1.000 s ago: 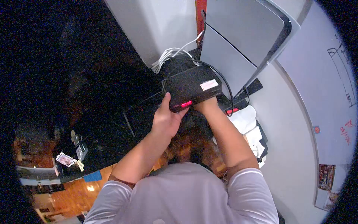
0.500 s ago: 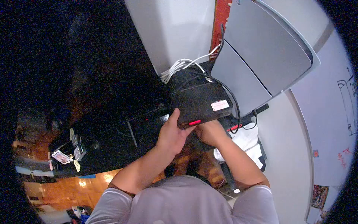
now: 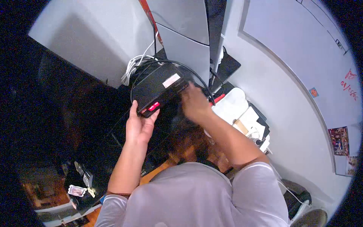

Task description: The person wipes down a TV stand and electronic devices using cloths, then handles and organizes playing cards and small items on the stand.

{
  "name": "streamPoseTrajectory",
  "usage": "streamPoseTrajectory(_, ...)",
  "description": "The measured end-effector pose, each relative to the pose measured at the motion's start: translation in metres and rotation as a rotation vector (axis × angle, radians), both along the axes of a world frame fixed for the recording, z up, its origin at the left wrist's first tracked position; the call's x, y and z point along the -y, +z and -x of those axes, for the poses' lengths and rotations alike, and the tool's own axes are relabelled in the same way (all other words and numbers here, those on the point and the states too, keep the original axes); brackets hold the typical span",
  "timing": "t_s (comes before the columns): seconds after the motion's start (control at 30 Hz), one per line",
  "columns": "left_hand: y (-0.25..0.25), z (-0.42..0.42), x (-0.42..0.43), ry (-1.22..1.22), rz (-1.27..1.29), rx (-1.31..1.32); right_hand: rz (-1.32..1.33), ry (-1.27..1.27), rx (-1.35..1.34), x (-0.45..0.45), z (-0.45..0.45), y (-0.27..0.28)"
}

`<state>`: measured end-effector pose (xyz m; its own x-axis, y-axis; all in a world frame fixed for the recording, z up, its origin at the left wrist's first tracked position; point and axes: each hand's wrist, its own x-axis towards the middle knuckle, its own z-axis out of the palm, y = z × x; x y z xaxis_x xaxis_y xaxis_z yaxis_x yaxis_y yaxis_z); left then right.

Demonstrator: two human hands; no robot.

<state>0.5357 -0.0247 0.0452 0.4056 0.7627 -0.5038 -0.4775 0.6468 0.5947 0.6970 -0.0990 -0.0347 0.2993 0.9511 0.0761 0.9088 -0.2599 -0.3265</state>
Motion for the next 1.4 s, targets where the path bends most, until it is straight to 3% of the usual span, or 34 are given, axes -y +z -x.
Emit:
streamPoseTrajectory(0.13, 0.0, 0.0, 0.0, 0.003, 0.002, -0.011, -0.15, -0.077, 0.19, -0.016, 0.015, -0.026)
streamPoseTrajectory(0.2, 0.0, 0.0, 0.001, -0.006, 0.009, -0.008, -0.329, 0.055, -0.302, -0.038, 0.032, -0.019)
streamPoseTrajectory(0.3, -0.001, 0.0, 0.003, -0.012, -0.01, 0.008, -0.545, 0.18, -0.215, -0.075, 0.034, -0.029)
streamPoseTrajectory(0.33, 0.0, -0.001, 0.004, -0.01, -0.018, 0.009, -0.55, 0.215, -0.211, -0.09, 0.03, -0.029)
streamPoseTrajectory(0.4, -0.008, 0.004, 0.002, -0.07, -0.072, 0.046, -0.489, 0.211, 0.198, -0.121, 0.01, -0.029)
streamPoseTrajectory(0.47, -0.005, 0.004, 0.0, -0.045, -0.039, 0.031, -0.467, 0.275, 0.129, -0.143, -0.001, -0.028)
streamPoseTrajectory(0.73, -0.011, 0.003, -0.005, -0.027, 0.007, 0.094, -0.578, 0.159, 0.364, -0.115, 0.003, -0.019)
streamPoseTrajectory(0.83, -0.018, 0.005, -0.004, -0.015, 0.017, 0.129, -0.413, 0.265, 0.32, -0.098, 0.007, 0.005)
streamPoseTrajectory(0.9, -0.02, 0.005, -0.002, -0.021, 0.017, 0.135, -0.303, 0.151, -0.166, -0.109, -0.005, -0.028)
streamPoseTrajectory(0.93, -0.02, 0.004, -0.002, -0.018, 0.022, 0.134, -0.302, 0.153, -0.167, -0.12, -0.007, -0.032)
streamPoseTrajectory(1.0, -0.016, 0.004, -0.001, -0.012, 0.021, 0.132, -0.381, 0.173, 0.435, -0.141, -0.011, -0.034)
streamPoseTrajectory(1.03, -0.011, 0.003, 0.0, -0.005, 0.03, 0.111, -0.385, 0.178, 0.435, -0.148, -0.006, -0.017)
streamPoseTrajectory(1.1, -0.012, 0.004, 0.001, 0.007, 0.045, 0.086, -0.176, 0.142, 0.171, -0.15, 0.009, 0.02)
streamPoseTrajectory(1.27, -0.018, 0.004, -0.001, -0.033, -0.01, 0.143, -0.33, 0.292, 0.22, -0.146, 0.023, 0.003)
streamPoseTrajectory(1.4, -0.012, 0.004, -0.001, -0.031, -0.022, 0.126, -0.358, 0.274, 0.201, -0.145, 0.001, 0.0)
